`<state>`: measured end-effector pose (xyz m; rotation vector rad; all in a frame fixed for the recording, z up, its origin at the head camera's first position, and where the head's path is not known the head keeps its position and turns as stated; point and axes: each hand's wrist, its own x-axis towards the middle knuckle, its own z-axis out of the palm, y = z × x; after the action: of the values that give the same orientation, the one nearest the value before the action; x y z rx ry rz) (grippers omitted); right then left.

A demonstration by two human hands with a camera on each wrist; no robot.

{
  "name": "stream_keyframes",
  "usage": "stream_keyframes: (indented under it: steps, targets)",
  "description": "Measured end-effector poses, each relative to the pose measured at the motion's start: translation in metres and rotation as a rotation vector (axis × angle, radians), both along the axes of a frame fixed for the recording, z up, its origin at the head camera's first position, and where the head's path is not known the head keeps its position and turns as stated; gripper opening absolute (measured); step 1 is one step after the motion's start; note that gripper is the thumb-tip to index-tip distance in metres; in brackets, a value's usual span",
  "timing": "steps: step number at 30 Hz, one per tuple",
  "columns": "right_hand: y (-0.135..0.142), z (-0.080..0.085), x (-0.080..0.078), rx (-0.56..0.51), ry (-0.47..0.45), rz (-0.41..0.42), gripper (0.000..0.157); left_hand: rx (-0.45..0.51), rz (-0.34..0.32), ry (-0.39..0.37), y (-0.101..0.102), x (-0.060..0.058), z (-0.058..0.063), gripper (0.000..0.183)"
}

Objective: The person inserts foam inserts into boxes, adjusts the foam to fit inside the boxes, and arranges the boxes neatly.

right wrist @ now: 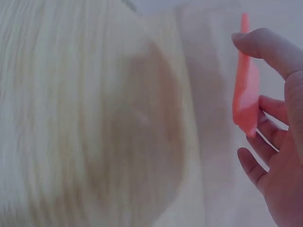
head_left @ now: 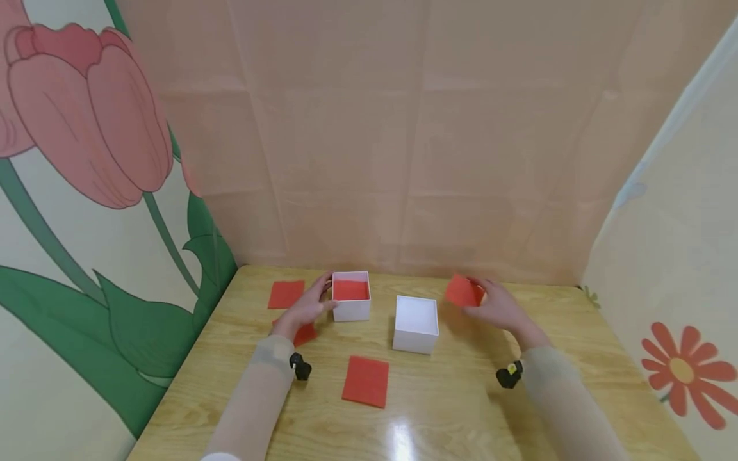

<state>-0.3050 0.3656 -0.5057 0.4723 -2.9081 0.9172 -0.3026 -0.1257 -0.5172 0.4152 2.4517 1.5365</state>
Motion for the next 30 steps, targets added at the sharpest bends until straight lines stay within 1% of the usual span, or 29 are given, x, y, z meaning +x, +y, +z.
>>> stream_keyframes:
  steps: [6, 11, 16, 19, 24, 28, 30]
  targets:
    - [-0.032, 0.02, 0.001, -0.046, 0.025, 0.018, 0.084, 0.019, -0.004, -0.005, -0.001, -0.001, -0.003, 0.088]
    - [-0.062, 0.032, 0.007, -0.086, 0.006, 0.074, 0.088, 0.03, -0.01, -0.008, -0.002, -0.001, -0.004, 0.088]
    - [-0.086, 0.038, 0.012, -0.09, 0.017, 0.14, 0.093, 0.031, -0.023, 0.008, -0.003, -0.002, -0.006, 0.088]
    - [-0.095, 0.041, 0.013, -0.091, 0.034, 0.174, 0.091, 0.028, -0.029, 0.022, -0.002, -0.002, -0.006, 0.087]
    - [-0.107, 0.048, 0.015, -0.101, 0.075, 0.218, 0.085, 0.029, -0.02, 0.003, -0.002, -0.001, -0.005, 0.088]
    - [-0.118, 0.05, 0.014, -0.119, 0.07, 0.249, 0.085, 0.042, -0.006, -0.016, -0.003, -0.001, -0.004, 0.089]
    - [-0.123, 0.051, 0.013, -0.11, 0.068, 0.26, 0.086, 0.042, -0.003, -0.016, -0.002, -0.001, -0.003, 0.09]
